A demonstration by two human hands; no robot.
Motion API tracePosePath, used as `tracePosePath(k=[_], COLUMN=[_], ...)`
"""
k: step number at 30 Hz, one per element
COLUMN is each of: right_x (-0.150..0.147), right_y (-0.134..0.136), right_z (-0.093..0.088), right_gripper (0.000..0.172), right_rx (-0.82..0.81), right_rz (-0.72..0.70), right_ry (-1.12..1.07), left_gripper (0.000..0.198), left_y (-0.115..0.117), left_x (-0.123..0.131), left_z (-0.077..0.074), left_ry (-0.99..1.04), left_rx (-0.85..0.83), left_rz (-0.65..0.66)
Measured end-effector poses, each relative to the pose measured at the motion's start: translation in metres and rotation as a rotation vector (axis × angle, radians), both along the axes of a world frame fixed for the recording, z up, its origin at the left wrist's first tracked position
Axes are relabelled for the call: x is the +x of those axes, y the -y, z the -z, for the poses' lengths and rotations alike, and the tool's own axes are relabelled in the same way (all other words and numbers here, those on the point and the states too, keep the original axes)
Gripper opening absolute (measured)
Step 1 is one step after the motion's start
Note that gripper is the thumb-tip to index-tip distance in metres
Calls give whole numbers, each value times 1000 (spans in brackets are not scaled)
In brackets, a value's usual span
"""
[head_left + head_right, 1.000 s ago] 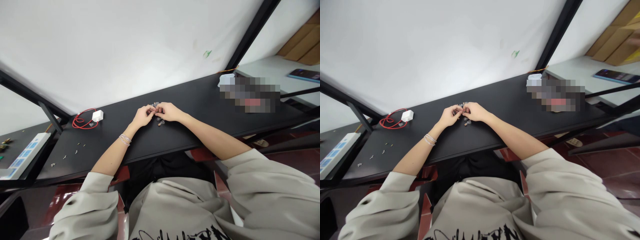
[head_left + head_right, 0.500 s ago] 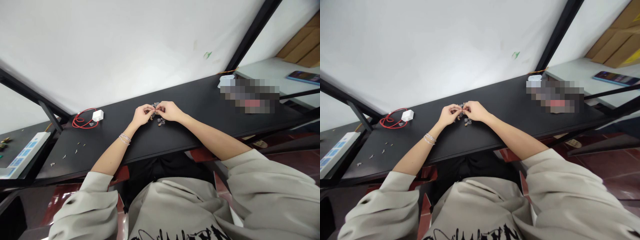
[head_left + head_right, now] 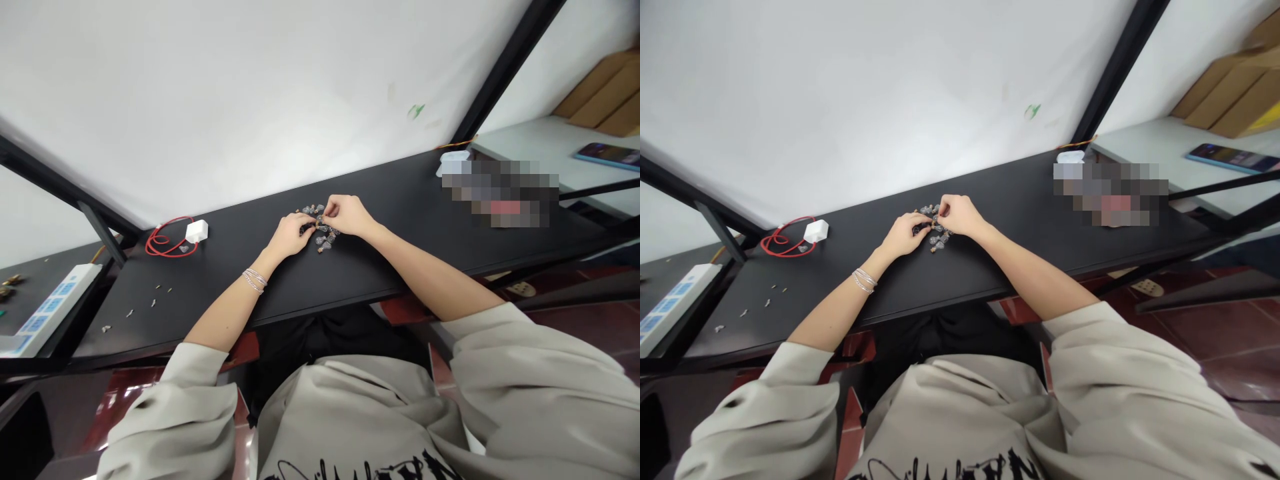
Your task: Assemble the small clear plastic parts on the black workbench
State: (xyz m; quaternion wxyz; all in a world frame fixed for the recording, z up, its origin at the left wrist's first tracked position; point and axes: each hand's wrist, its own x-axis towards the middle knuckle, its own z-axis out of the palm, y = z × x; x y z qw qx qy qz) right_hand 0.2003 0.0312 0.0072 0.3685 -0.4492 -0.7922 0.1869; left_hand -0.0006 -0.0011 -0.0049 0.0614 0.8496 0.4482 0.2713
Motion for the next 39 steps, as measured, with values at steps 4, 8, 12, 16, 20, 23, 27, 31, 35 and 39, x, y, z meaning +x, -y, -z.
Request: tracePosePath(k=[4, 8, 12, 16, 20, 23, 27, 31, 35, 39], right_x=[0, 1, 2, 1, 2, 4, 4, 3, 2, 2], right_y=[-3, -4, -4, -4, -5, -7, -9, -8, -6, -6], right_z=[3, 4, 3, 2, 2, 5, 8, 8, 6, 7], right_gripper=[21, 16, 12, 9, 10, 14, 21, 21, 21, 21], right_rx=[-25, -62, -100, -110, -101, -92, -85, -93, -115, -113], right_rz=[-49, -49, -54, -62, -56, -51, -83, -125, -214, -247], right_ry=[-28, -4, 11, 25, 36, 74, 141, 128, 106, 102], left_gripper=[16, 14, 13, 10, 8, 10, 22, 40, 31, 21], left_y=[1, 0, 2, 5, 6, 6, 7, 8, 8, 6], left_x=[0, -1, 0, 3, 4, 3, 4, 5, 4, 3], left_z=[-2, -1, -2, -4, -5, -4, -2, -3, -4, -2], left_ry=[-10, -16, -31, -31, -49, -81, -103, -106, -139, -124], left_rx=[40, 44, 33, 25, 30, 35, 31, 32, 18, 24], left_rz=[-8, 9, -24, -71, -65, -58, -86, -106, -89, -74])
